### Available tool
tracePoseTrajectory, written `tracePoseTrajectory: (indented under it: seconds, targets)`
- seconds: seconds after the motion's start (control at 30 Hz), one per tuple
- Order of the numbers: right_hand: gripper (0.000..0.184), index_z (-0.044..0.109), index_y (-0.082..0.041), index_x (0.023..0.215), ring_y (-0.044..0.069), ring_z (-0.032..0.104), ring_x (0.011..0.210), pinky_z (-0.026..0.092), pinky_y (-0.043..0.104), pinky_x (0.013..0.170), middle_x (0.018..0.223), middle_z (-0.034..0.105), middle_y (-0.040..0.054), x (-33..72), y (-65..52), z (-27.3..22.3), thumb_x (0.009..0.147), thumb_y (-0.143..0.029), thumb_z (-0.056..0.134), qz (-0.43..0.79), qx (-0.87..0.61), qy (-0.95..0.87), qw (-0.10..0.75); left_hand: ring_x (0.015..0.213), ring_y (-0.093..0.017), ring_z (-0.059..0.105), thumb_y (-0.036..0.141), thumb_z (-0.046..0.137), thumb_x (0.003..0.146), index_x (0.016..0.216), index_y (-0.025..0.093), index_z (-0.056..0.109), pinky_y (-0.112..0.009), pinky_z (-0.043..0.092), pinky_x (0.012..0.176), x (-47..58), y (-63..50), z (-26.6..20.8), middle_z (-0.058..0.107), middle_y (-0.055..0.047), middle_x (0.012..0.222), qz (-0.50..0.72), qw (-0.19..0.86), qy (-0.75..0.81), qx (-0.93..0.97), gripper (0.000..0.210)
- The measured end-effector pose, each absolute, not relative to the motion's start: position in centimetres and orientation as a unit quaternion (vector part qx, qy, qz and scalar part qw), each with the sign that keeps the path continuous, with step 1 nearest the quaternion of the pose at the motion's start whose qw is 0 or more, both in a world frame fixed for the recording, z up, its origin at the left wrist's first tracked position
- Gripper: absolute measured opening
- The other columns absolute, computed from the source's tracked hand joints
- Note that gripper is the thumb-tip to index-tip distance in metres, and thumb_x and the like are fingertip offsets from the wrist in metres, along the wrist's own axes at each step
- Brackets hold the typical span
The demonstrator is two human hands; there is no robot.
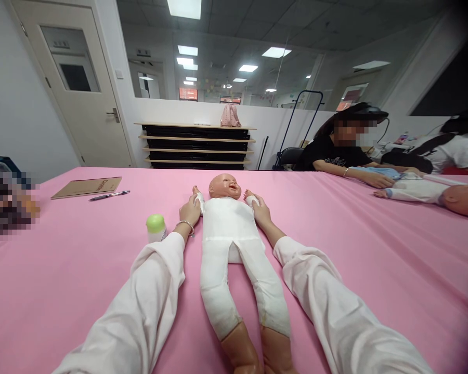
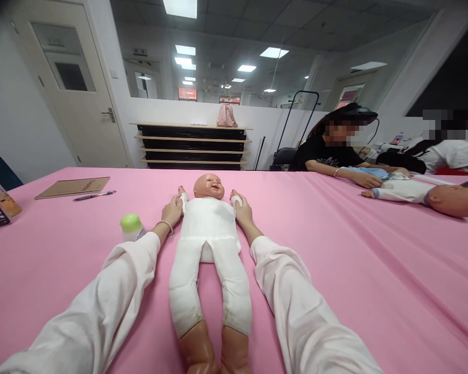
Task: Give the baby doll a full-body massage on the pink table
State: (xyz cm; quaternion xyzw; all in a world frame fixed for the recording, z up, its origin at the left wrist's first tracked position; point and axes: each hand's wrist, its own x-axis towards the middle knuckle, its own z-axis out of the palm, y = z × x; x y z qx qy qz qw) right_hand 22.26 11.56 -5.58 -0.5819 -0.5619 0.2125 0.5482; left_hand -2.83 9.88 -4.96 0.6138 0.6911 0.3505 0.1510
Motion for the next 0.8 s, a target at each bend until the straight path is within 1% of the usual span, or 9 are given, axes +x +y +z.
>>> tracePoseTrajectory:
  seconds: [0.33,0.63,0.8]
  targets:
    - [0.041,0.052,-0.019,0.113,0.021,0.053,0.103,0.039,0.034,0.089,0.114,0.058,0.0068,22.45,11.78,-5.67,0.076,-0.031,0.039,0.201,-0.611,-0.554,0.528,0.095,-0.023,0.059,0.037,0.024,0.087,0.123,0.026,0.042,-0.034,0.041,0.08,-2.79,10.0,-5.03,0.063,-0.006,0.104,0.356,0.144,0.689,0.615,0.042]
    - [0.043,0.051,-0.02,0.115,0.02,0.054,0.101,0.04,0.034,0.088,0.113,0.059,0.0059,22.59,11.88,-5.79,0.076,-0.033,0.039,0.211,-0.609,-0.554,0.527,0.096,-0.023,0.059,0.037,0.023,0.087,0.123,0.026,0.042,-0.034,0.041,0.079,-2.66,9.85,-4.9,0.063,-0.007,0.105,0.348,0.143,0.69,0.619,0.042]
    - [0.046,0.049,-0.019,0.117,0.022,0.052,0.104,0.039,0.035,0.088,0.115,0.057,0.0076,22.7,11.77,-5.75,0.076,-0.035,0.037,0.208,-0.622,-0.557,0.509,0.094,-0.024,0.06,0.037,0.023,0.087,0.123,0.025,0.042,-0.035,0.041,0.079,-2.67,9.92,-5.08,0.065,-0.008,0.1,0.35,0.143,0.69,0.618,0.043]
